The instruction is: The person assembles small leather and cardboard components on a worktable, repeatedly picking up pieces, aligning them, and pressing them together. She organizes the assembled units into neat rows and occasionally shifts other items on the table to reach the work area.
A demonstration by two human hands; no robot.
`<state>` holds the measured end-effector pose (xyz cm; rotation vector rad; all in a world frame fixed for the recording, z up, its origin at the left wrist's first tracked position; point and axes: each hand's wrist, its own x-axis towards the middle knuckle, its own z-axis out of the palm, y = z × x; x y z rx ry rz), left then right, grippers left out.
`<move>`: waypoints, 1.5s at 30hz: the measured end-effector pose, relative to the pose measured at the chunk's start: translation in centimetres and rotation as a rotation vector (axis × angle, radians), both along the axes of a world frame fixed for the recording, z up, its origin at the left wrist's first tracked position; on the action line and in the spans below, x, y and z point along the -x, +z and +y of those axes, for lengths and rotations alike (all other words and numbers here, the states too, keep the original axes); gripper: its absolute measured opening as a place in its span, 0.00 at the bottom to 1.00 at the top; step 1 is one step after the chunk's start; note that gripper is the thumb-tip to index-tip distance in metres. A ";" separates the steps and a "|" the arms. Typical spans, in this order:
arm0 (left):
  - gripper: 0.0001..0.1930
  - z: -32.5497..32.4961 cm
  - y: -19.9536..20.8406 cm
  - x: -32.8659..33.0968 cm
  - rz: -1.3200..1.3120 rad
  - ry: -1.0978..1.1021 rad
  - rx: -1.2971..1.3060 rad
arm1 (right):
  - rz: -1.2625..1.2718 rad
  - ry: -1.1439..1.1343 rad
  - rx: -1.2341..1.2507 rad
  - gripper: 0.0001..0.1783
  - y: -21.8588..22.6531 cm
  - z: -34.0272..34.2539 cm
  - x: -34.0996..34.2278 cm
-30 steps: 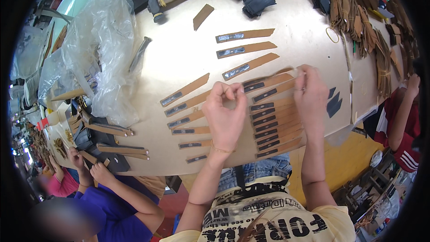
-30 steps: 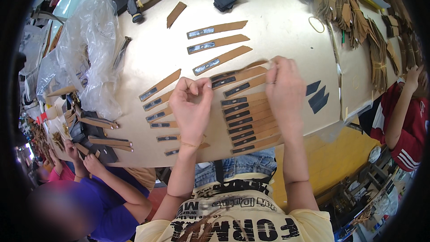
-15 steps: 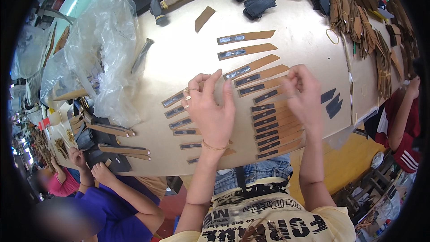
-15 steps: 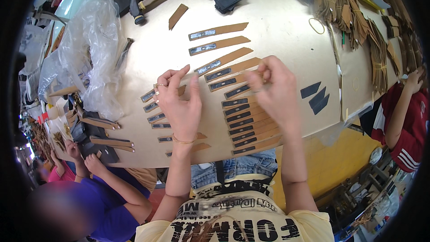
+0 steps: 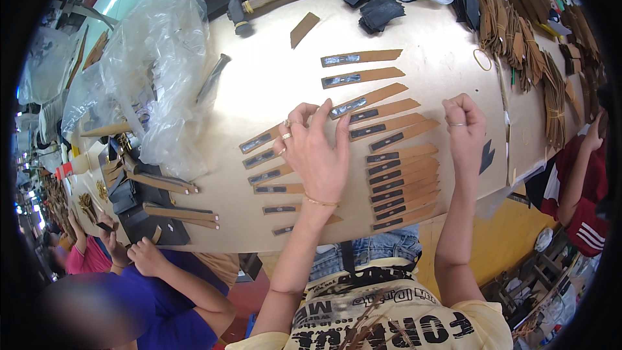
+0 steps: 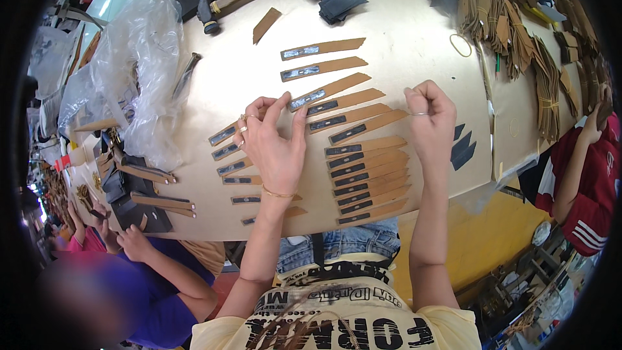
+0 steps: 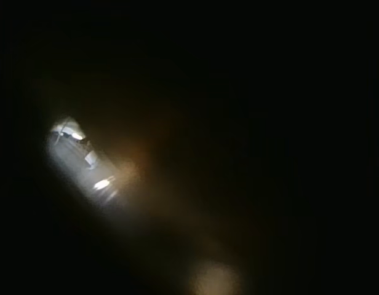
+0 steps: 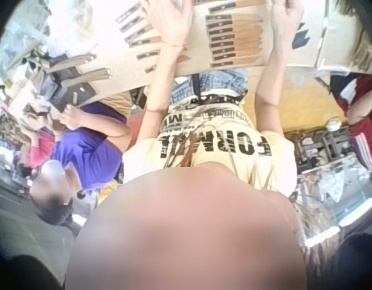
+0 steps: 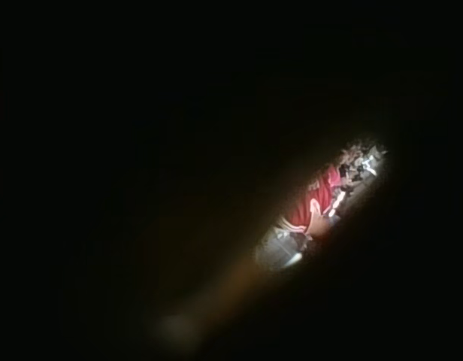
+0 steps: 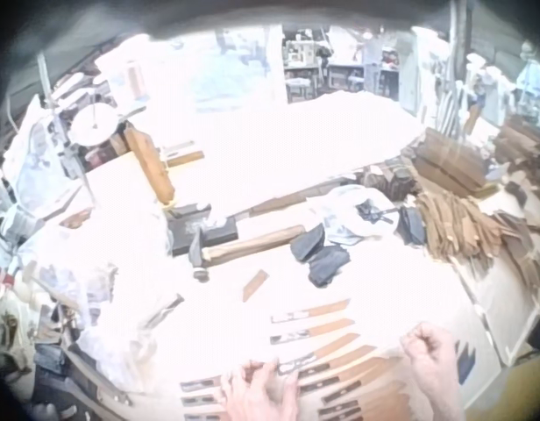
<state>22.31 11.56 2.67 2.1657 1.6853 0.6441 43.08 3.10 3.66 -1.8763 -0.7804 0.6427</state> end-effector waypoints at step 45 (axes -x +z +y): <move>0.05 1.0 2.4 1.2 -0.698 -0.025 0.318 | -0.538 0.222 0.009 0.06 1.2 3.1 5.7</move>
